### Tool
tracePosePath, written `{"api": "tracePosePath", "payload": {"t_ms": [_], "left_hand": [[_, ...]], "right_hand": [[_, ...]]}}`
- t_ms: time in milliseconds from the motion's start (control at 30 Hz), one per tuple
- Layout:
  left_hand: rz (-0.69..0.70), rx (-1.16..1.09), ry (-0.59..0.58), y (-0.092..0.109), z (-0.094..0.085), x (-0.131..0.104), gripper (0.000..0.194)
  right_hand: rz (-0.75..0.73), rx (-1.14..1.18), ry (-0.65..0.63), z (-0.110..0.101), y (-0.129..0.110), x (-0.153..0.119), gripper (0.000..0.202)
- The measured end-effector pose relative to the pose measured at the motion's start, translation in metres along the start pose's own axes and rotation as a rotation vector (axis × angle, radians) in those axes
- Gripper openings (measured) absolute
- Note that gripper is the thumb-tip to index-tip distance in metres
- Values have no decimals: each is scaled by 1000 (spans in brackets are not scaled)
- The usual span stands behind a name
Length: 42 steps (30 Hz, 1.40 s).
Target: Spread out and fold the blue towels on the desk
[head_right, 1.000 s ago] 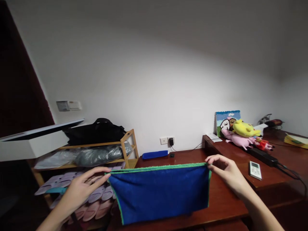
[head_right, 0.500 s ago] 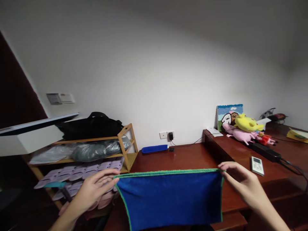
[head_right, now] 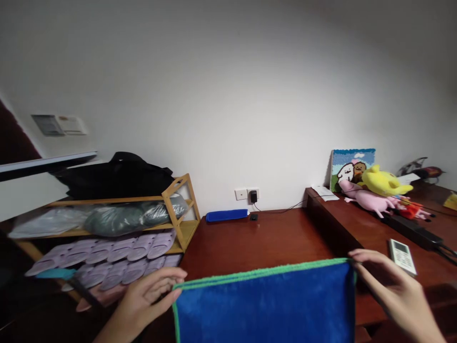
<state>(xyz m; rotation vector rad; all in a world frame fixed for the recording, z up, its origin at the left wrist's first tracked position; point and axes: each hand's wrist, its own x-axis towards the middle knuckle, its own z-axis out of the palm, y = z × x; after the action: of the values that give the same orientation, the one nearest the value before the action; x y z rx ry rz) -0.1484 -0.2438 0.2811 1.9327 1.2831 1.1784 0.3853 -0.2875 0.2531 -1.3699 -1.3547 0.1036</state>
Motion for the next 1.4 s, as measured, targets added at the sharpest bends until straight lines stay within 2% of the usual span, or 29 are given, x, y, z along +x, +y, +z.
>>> {"api": "tracePosePath", "payload": {"t_ms": [67,167,267,333,400,500,667,767,900,967,1067,1167,1267,1333,1400], "left_hand": [[-69,-45,-21,-37,13,26,28],[-134,-89,-51,-111,42,64,32],[-214,-48,-65,-191,81,91,31],[-223,57,-48,-234,106,100,29],[-223,137,-20,-264,125,106,26],[-212,209,30,-291,140,115,24],[-143,315,78,-315,148,131,26],[-52,454,128,-322,148,137,29],[53,648,152,-310,148,139,33],[124,682,107,-296,151,137,36],[257,675,-78,-280,160,132,39],[300,694,-264,-279,167,127,46],[250,724,-291,-292,169,123,53],[202,746,-286,-298,167,121,54],[130,792,-297,-296,165,114,56]], "right_hand": [[52,38,-120,38,19,17,35],[114,109,-251,113,68,33,36],[132,77,-330,191,125,31,28],[122,9,-364,233,157,24,23],[113,-30,-380,264,180,17,22],[112,-53,-381,288,205,14,22],[85,-109,-384,312,230,28,25],[60,-142,-396,329,235,41,27],[48,-206,-376,346,224,55,32],[54,-263,-333,348,209,49,37],[23,-407,-292,340,184,8,46],[17,-572,-289,327,164,-67,57],[99,-720,-260,316,157,-138,69],[146,-774,-287,311,159,-161,73],[186,-796,-375,308,162,-155,78]]}}
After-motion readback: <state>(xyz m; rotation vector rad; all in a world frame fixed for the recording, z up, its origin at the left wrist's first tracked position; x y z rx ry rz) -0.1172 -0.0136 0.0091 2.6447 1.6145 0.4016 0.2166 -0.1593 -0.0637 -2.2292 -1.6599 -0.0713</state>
